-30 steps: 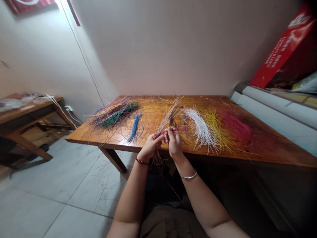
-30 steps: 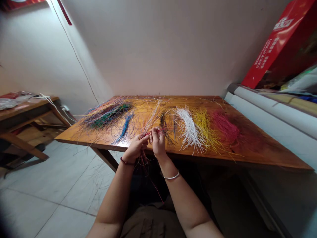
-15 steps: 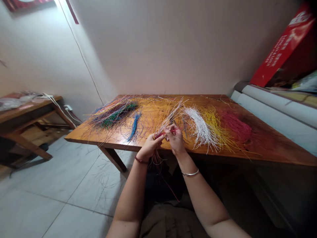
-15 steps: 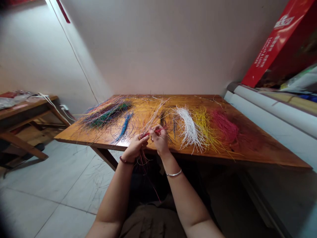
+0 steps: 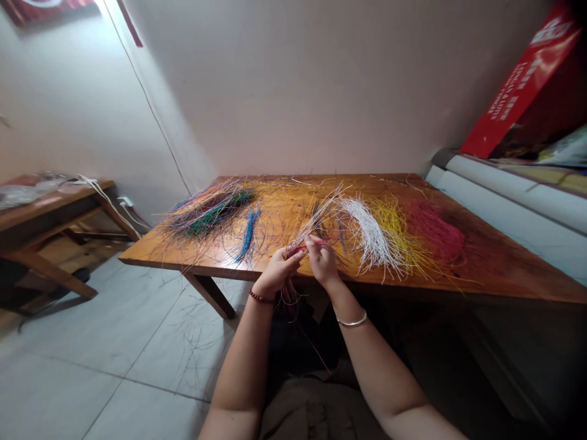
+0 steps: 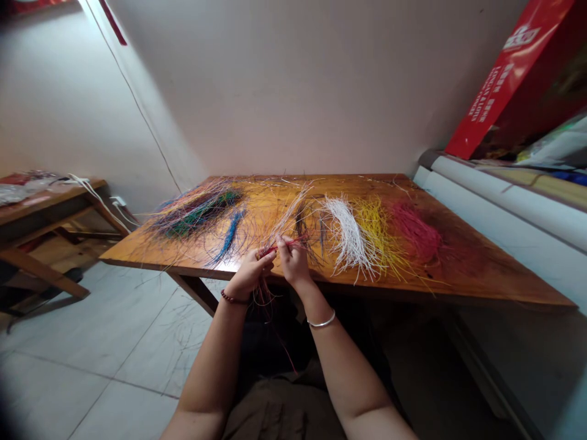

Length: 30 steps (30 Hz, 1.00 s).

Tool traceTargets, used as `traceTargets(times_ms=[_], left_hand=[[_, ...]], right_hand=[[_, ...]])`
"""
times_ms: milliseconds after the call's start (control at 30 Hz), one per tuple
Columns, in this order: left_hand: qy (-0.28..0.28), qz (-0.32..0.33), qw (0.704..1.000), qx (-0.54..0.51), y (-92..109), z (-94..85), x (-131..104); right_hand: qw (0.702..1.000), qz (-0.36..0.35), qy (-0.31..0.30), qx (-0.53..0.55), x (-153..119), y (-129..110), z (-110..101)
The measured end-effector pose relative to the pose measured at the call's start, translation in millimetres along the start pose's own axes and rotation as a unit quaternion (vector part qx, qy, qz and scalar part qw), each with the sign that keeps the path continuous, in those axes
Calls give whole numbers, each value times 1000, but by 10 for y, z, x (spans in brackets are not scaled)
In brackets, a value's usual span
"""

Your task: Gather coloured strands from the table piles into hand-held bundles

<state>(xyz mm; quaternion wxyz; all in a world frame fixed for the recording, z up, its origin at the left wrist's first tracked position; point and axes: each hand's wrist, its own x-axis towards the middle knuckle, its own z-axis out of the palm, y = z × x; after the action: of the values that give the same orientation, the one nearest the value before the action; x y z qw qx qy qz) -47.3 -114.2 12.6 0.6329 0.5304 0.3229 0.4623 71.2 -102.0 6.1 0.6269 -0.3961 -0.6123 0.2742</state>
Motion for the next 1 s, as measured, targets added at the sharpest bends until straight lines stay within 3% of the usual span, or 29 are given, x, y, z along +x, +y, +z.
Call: traceTargets(times_ms=[333,600,833,1000], left_hand=[[-14,0,1000,-5,-25,-41,13],[-26,-7,999,-25,-31,-59,21],[-2,-8,999,-46,-37,-61,21],[3,-6,999,-50,-29,-73,28]], right_hand=[[992,-50,-6,-115,12,92,-85],[993,-74,-3,-94,58,32,-210],[990,-97,-20,-103,161,-7,-288],[980,-127,-42,-149,288,-84,-386]])
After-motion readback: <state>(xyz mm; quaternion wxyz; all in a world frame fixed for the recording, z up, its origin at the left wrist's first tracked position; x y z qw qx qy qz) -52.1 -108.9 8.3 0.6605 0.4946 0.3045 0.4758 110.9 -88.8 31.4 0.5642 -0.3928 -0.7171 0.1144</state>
